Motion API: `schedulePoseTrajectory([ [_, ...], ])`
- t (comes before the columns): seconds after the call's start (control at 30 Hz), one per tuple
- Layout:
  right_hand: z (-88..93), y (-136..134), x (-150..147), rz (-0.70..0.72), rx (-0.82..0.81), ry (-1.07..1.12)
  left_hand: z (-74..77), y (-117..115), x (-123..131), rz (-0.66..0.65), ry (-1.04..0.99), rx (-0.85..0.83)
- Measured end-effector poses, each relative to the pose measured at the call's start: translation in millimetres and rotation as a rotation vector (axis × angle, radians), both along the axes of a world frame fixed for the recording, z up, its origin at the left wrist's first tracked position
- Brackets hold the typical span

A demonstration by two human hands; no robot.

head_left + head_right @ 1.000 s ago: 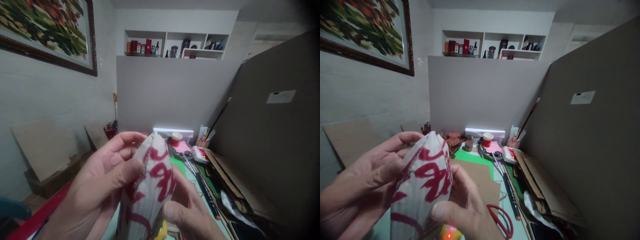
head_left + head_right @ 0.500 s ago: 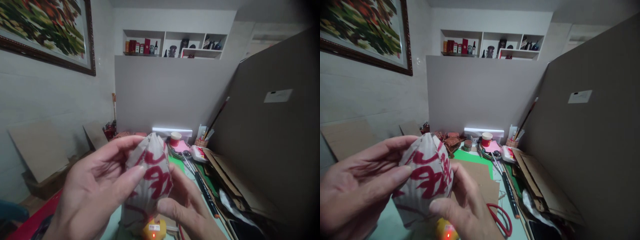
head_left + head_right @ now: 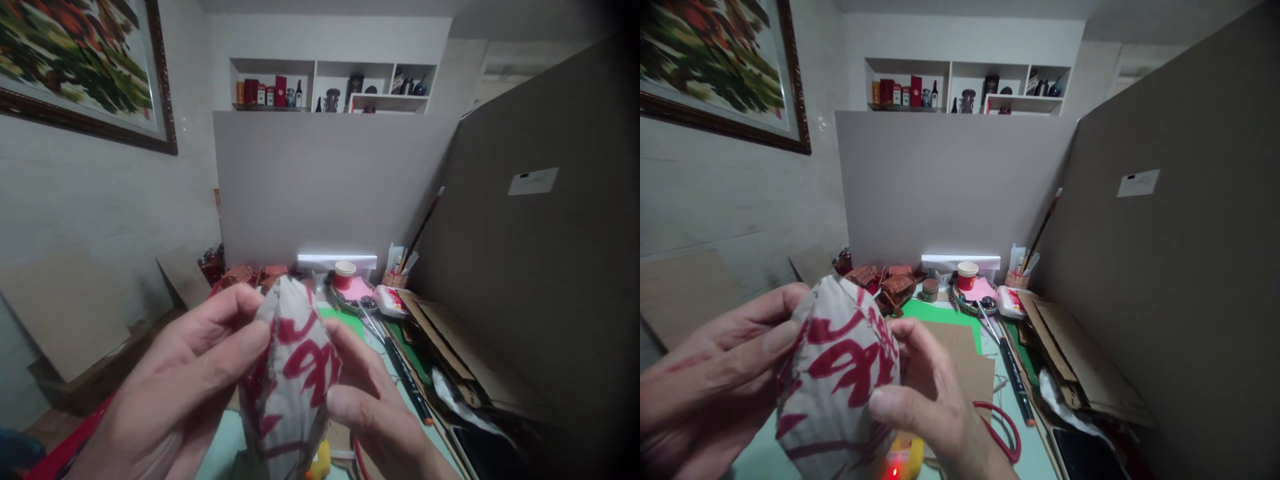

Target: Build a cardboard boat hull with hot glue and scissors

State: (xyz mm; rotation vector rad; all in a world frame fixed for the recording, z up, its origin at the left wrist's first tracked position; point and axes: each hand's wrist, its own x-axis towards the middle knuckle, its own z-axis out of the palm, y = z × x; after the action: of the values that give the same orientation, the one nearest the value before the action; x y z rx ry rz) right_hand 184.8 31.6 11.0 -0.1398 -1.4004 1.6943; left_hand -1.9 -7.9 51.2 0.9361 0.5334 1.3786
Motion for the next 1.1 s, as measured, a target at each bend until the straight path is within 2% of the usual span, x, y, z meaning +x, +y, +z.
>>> schedulePoseTrajectory([
  [0.07,-3.2,3,1,-0.047,-0.027,-0.014,0.3,2,0,-0.034,0.004,-0.020],
  [0.17,-7.2,6,1,-0.107,-0.079,-0.040,2.2,7,2,-0.007,0.023,-0.019],
  [0.43,-7.7,17,6,-0.112,-0.155,-0.018,0.1,16,5,-0.032,0.037,-0.101],
  [0.53,-6.1,19,11,-0.131,-0.150,-0.019,-3.5,15,4,-0.066,0.083,-0.087],
  [0.7,-5.7,21,16,-0.156,-0.138,-0.065,-11.1,8,0,0.006,0.212,-0.057],
  [0.87,-10.0,17,7,-0.194,-0.134,-0.165,-8.3,-2,4,-0.012,0.164,-0.028],
  [0.93,-11.5,13,2,-0.228,-0.118,-0.207,-4.6,-5,4,0.059,0.172,-0.007],
  [1.1,-10.1,-6,-3,-0.275,0.001,-0.279,-1.0,-3,-1,0.376,0.224,-0.030],
])
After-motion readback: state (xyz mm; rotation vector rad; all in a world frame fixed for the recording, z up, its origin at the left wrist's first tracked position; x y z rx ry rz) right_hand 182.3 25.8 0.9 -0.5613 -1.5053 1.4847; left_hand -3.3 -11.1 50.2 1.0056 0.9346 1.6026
